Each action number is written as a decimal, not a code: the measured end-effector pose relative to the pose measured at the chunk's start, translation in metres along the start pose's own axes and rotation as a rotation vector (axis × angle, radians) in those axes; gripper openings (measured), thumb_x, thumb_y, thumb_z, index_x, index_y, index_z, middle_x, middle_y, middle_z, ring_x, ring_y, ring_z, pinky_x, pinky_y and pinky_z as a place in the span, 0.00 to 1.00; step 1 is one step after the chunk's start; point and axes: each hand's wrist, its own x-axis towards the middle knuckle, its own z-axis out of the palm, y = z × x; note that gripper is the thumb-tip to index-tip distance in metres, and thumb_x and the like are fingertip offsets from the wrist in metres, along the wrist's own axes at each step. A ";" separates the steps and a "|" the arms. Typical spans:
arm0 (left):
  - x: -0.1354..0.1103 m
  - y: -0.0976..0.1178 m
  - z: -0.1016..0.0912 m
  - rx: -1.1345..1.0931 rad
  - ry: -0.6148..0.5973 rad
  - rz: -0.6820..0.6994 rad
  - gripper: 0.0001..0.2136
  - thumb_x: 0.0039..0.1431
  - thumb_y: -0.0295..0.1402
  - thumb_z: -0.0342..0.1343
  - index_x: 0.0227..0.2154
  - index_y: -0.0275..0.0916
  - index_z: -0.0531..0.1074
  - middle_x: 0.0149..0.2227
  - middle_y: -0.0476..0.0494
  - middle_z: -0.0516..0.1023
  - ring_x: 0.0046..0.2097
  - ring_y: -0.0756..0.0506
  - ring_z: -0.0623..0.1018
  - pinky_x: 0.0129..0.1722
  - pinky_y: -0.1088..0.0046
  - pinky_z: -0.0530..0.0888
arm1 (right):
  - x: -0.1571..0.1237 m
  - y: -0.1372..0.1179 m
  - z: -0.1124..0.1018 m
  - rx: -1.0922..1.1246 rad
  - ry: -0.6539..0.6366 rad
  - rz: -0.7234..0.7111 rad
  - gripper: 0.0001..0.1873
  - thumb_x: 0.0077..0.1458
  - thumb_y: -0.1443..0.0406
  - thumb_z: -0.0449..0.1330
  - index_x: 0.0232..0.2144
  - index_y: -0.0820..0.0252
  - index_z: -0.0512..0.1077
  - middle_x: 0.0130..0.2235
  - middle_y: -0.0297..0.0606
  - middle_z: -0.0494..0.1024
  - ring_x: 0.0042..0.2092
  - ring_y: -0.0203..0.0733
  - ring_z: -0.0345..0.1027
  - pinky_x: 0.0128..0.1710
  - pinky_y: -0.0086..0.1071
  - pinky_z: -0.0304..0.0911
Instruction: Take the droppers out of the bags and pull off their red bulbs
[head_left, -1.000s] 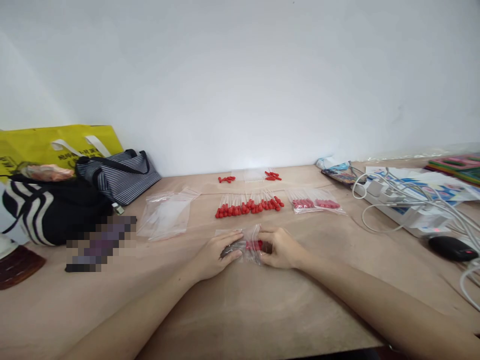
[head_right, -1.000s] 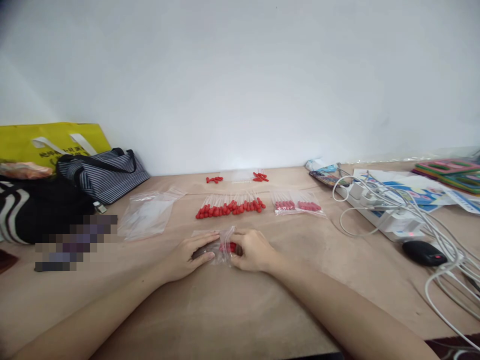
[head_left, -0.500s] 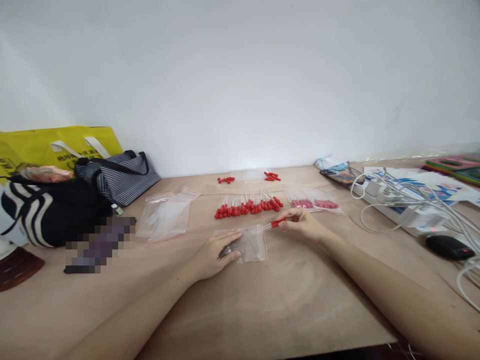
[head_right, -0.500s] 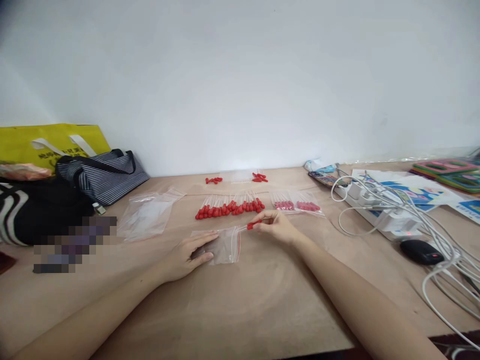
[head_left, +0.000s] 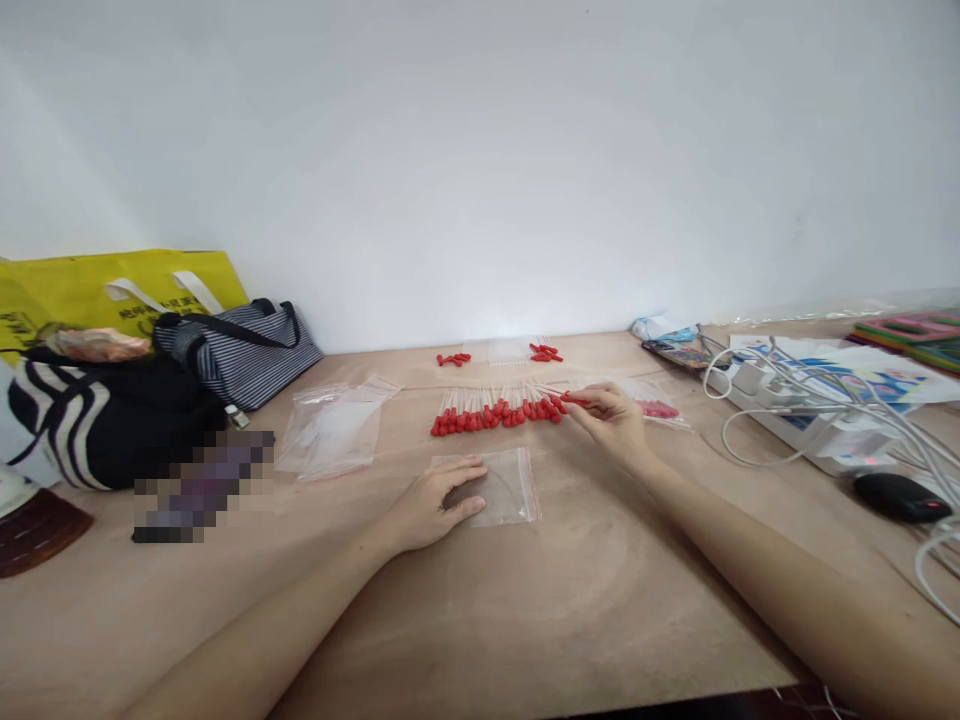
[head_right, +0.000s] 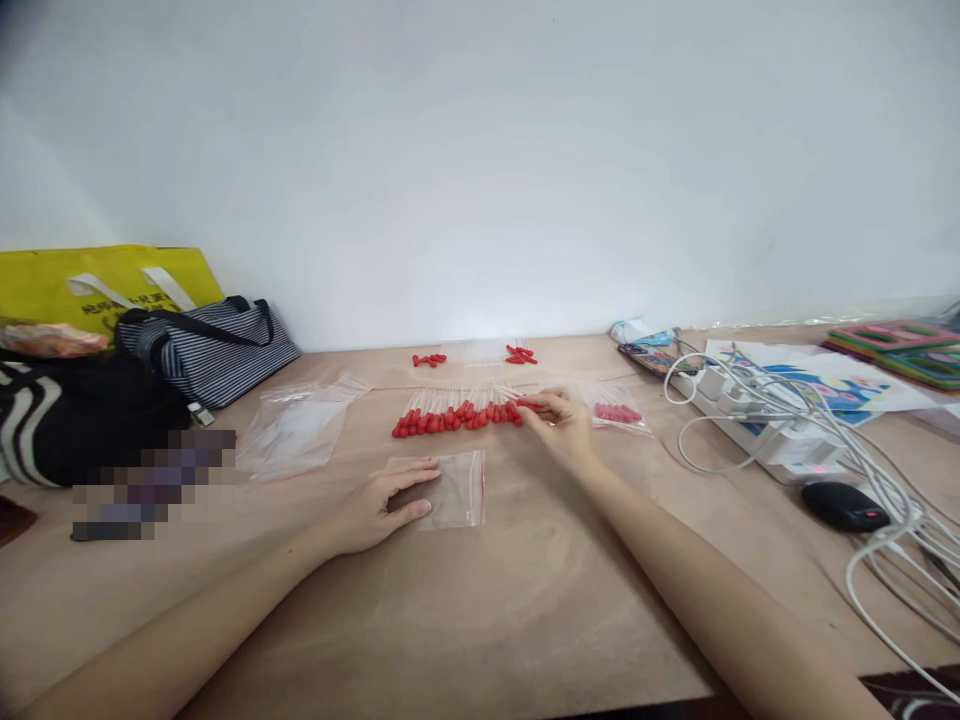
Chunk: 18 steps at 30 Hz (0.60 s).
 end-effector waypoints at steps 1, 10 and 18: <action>0.000 0.000 0.000 0.006 -0.003 0.001 0.19 0.55 0.41 0.49 0.49 0.43 0.65 0.55 0.45 0.64 0.56 0.44 0.63 0.55 0.60 0.60 | 0.000 0.002 0.006 -0.060 -0.011 -0.062 0.11 0.46 0.58 0.60 0.31 0.57 0.74 0.34 0.40 0.71 0.34 0.39 0.67 0.33 0.34 0.67; 0.000 0.005 -0.002 0.056 -0.024 0.008 0.19 0.56 0.40 0.48 0.50 0.41 0.64 0.56 0.43 0.63 0.57 0.44 0.63 0.55 0.61 0.60 | 0.018 0.031 0.049 -0.323 -0.087 -0.316 0.09 0.53 0.65 0.53 0.33 0.58 0.73 0.35 0.41 0.67 0.37 0.40 0.65 0.37 0.36 0.65; -0.001 0.004 -0.002 0.072 -0.037 0.017 0.19 0.57 0.40 0.48 0.50 0.41 0.64 0.56 0.42 0.62 0.57 0.44 0.62 0.56 0.61 0.60 | 0.019 0.040 0.053 -0.499 -0.230 -0.367 0.11 0.53 0.68 0.51 0.36 0.59 0.71 0.38 0.43 0.67 0.40 0.42 0.64 0.41 0.36 0.63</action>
